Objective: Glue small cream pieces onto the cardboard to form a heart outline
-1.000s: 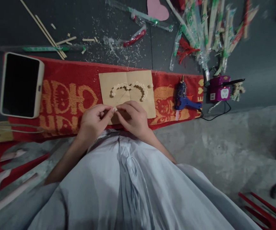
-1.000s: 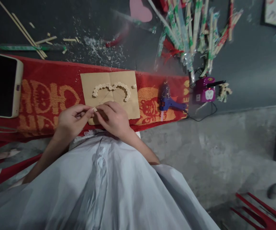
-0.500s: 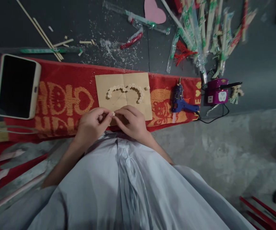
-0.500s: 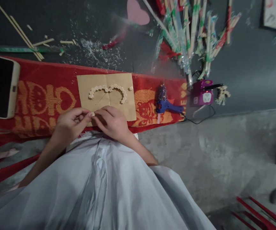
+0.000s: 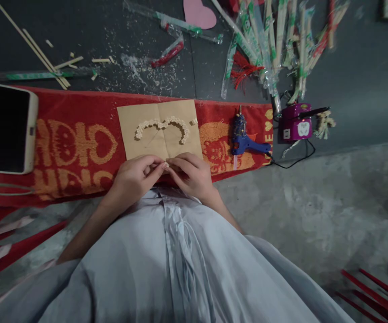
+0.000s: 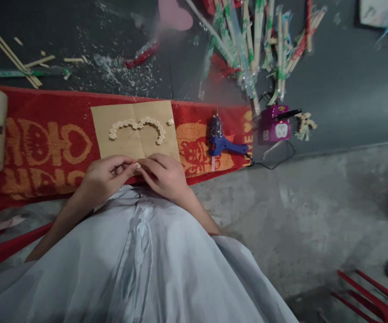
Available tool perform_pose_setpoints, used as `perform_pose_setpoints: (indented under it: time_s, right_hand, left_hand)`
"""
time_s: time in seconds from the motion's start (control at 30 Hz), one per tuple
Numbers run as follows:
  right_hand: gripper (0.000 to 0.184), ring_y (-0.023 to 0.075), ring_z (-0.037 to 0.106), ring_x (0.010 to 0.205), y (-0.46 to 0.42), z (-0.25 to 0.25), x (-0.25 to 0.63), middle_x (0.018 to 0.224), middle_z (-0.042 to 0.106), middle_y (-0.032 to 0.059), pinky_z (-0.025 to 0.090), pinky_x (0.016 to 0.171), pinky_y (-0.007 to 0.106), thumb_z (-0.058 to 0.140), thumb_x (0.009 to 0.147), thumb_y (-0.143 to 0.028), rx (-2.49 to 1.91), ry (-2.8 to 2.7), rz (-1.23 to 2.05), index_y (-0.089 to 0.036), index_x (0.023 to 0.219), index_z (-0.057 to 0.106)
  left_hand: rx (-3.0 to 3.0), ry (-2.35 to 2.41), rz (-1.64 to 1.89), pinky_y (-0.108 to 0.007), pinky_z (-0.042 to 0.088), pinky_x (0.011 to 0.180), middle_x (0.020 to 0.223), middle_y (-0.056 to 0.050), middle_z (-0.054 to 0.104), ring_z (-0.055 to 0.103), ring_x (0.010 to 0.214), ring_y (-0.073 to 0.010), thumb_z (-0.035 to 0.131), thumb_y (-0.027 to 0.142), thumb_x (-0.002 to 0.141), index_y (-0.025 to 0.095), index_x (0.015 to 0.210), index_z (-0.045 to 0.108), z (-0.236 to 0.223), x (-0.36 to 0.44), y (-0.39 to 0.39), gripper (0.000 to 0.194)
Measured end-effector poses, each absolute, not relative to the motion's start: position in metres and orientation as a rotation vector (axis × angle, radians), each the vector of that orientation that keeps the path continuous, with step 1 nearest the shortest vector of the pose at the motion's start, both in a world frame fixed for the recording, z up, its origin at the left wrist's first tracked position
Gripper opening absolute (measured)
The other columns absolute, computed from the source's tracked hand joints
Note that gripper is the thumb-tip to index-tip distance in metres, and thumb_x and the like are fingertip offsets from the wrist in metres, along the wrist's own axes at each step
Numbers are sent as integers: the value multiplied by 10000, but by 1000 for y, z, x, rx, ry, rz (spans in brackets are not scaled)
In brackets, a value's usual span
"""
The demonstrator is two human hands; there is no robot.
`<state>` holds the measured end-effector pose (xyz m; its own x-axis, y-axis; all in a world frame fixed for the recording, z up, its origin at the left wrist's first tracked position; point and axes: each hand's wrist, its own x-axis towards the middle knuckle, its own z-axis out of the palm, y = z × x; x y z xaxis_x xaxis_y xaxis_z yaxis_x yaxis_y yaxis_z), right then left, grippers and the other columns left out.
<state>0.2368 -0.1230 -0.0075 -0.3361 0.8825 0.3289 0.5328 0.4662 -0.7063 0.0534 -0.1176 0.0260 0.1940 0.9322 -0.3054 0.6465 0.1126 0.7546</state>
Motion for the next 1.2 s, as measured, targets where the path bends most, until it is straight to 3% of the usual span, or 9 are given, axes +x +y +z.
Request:
perform_pose_setpoints:
  time_s: [0.33, 0.63, 0.9, 1.2]
  right_hand:
    - [188, 134, 649, 722, -123, -3, 250, 814, 709, 70, 524, 641, 234, 560, 940, -279, -1235, -2005, 478, -157, 911, 700]
    - [202, 133, 641, 715, -119, -15, 253, 807, 701, 66, 517, 633, 236, 549, 949, -300, -1287, -2003, 415, -181, 913, 709]
    - [190, 154, 664, 772, -117, -20, 254, 828, 715, 71, 549, 694, 270, 576, 935, -300, -1286, -1904, 491, -200, 936, 737]
    - [154, 145, 680, 763, -116, -11, 260, 832, 738, 57, 575, 694, 281, 624, 906, -288, -1186, -1857, 718, -210, 940, 751]
  left_hand:
    - [1725, 1479, 495, -230, 396, 549, 653, 2, 649, 494, 538, -112, 560, 433, 861, 203, 895, 739, 19, 70, -113, 294]
    - [1858, 1514, 610, -204, 466, 663, 764, -9, 695, 583, 633, -107, 603, 331, 869, 209, 976, 753, 13, 73, -114, 222]
    - [2019, 1510, 693, -196, 491, 692, 789, -29, 721, 648, 713, -115, 554, 311, 914, 203, 978, 750, 9, 76, -115, 232]
    - [1992, 1434, 870, -201, 505, 674, 778, -20, 725, 645, 685, -106, 617, 328, 897, 209, 903, 742, 7, 76, -118, 172]
